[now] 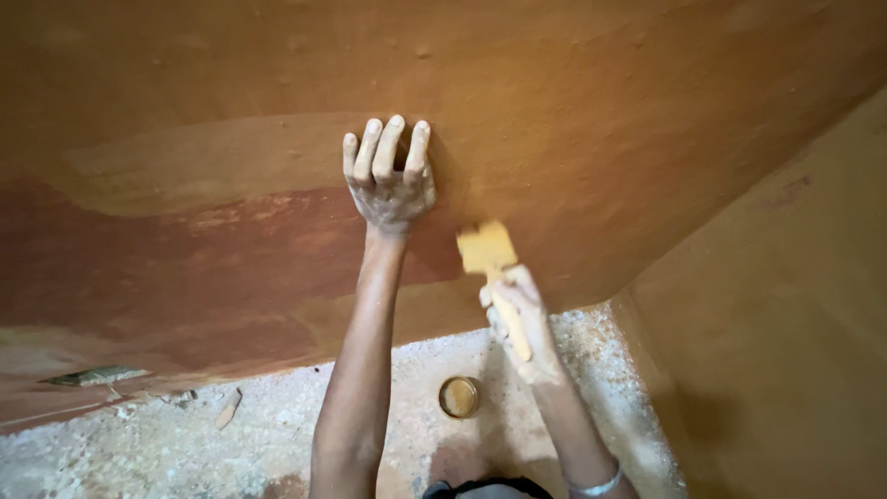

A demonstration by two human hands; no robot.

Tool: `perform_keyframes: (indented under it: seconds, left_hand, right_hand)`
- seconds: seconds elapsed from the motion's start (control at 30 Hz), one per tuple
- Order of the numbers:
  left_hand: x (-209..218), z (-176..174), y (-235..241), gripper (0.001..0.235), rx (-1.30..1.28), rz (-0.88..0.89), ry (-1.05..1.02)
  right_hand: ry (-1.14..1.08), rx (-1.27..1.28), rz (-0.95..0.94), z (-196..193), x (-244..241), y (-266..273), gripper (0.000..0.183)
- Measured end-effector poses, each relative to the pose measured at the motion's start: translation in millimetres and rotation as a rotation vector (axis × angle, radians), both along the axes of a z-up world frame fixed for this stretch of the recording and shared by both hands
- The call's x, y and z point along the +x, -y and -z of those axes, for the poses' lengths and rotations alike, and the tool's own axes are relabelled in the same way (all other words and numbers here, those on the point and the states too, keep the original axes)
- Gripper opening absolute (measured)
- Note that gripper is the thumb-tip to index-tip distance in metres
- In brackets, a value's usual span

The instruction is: The person paints a wall with a brush, repeatedly dipping the brush into a small container of paint and applying it in horizontal strokes. The wall is partially painted, and the person continues to cover more area.

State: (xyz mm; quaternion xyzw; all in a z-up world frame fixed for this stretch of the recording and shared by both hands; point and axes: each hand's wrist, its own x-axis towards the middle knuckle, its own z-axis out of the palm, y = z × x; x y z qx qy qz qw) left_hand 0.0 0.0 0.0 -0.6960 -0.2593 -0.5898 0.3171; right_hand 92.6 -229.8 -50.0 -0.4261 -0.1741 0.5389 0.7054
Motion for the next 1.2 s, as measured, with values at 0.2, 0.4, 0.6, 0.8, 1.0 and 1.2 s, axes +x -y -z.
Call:
perform_keyframes:
  seconds: [0.2,0.4,0.6,0.8,1.0,1.2]
  left_hand:
    - [3,-1,-1,0.031,0.0,0.002,-0.001]
    - [2,0,0,0.031,0.005,0.012,0.005]
    - [3,0,0,0.029,0.018,-0.001,0.015]
    - [3,4,-4,0.028,0.018,0.0,0.021]
    - [4,0,-3,0.028,0.024,-0.008,0.013]
    - [2,6,-5,0.031,0.011,0.004,-0.001]
  right_hand:
    - [0.033,0.357,-0.004,-93,9,18,0.025]
    - [0.043,0.254,-0.019,-52,11,-2,0.023]
    - [-0.022,-0.208,0.0,50,-9,23,0.009]
    - [0.036,-0.04,-0.007,16,-4,4,0.008]
    - [0.048,0.423,0.012,-90,9,15,0.035]
    - [0.05,0.285,0.008,-64,11,-2,0.03]
